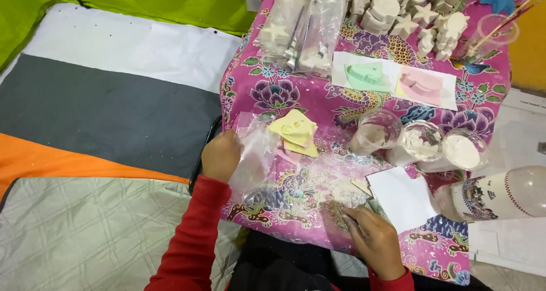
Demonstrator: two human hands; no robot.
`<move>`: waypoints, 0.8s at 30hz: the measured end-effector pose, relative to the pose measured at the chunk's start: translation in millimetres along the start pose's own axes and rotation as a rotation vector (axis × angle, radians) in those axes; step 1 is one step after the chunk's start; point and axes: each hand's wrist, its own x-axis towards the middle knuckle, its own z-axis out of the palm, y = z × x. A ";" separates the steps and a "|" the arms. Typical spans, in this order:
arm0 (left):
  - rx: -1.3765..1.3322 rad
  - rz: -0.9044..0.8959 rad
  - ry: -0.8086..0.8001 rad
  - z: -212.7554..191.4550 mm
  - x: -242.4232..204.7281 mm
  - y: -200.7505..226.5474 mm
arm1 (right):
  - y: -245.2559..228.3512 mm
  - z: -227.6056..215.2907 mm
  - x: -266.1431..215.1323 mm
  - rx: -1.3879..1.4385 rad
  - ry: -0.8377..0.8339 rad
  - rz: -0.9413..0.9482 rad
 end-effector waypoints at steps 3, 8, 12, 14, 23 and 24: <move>-0.092 0.104 0.186 -17.5 -6.6 11.1 | 3.2 2.1 -1.6 -0.015 -0.001 -0.009; -0.614 0.088 0.036 -41.6 -11.3 17.5 | 4.9 3.9 -1.1 -0.042 0.015 -0.017; -1.086 -0.186 -0.283 -48.6 -12.6 33.9 | 22.7 15.3 -4.3 -0.032 0.044 -0.076; -1.180 -0.183 -0.371 -16.3 -14.9 26.6 | 13.5 13.4 -1.2 -0.018 0.029 -0.073; -0.514 -0.083 -0.614 0.8 -49.1 97.3 | 8.4 8.3 -1.5 -0.034 -0.006 -0.033; -0.518 -0.076 -0.606 8.9 -50.9 94.1 | 13.5 11.0 -2.7 -0.039 0.001 -0.040</move>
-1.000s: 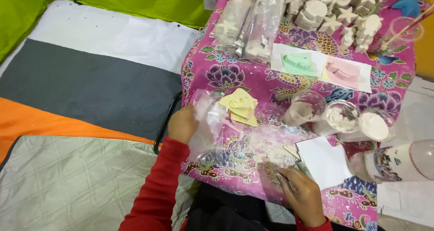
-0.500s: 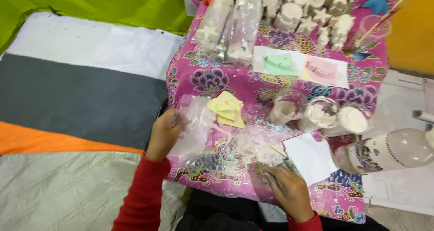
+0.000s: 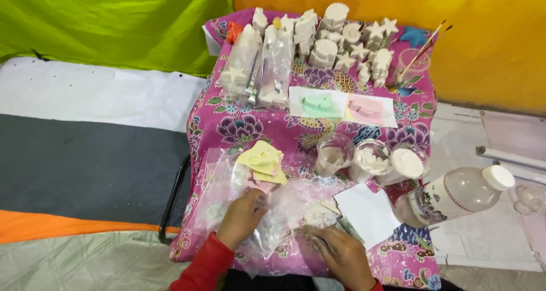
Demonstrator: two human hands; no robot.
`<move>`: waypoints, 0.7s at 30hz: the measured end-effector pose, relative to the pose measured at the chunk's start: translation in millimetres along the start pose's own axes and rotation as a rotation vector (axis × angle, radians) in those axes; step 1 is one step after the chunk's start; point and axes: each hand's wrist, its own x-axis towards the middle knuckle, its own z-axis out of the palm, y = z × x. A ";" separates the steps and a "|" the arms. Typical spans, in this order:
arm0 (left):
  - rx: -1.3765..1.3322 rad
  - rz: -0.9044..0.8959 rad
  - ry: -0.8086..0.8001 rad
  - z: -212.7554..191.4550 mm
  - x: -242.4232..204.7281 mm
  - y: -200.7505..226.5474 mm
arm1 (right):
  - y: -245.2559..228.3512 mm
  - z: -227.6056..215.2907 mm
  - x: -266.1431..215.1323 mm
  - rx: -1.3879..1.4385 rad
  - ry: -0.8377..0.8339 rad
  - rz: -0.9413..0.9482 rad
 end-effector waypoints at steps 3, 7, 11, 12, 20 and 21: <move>0.235 0.261 0.173 7.4 6.4 -7.8 | 10.6 0.9 -2.4 -0.027 0.021 -0.017; 0.289 0.561 0.507 -16.3 3.0 32.9 | 20.3 -15.4 -0.4 -0.026 0.026 -0.042; -0.087 0.602 0.556 -37.1 29.7 83.3 | -5.8 -66.1 25.2 0.065 -0.061 -0.071; -0.082 0.621 0.550 -31.9 44.9 89.0 | -26.8 -86.8 39.5 0.061 -0.040 -0.070; -0.322 0.966 0.679 53.9 139.4 59.7 | -152.3 -224.4 168.9 -0.376 0.385 -0.530; -0.327 0.962 0.680 61.0 139.0 54.1 | -149.3 -232.9 192.4 -0.378 0.379 -0.531</move>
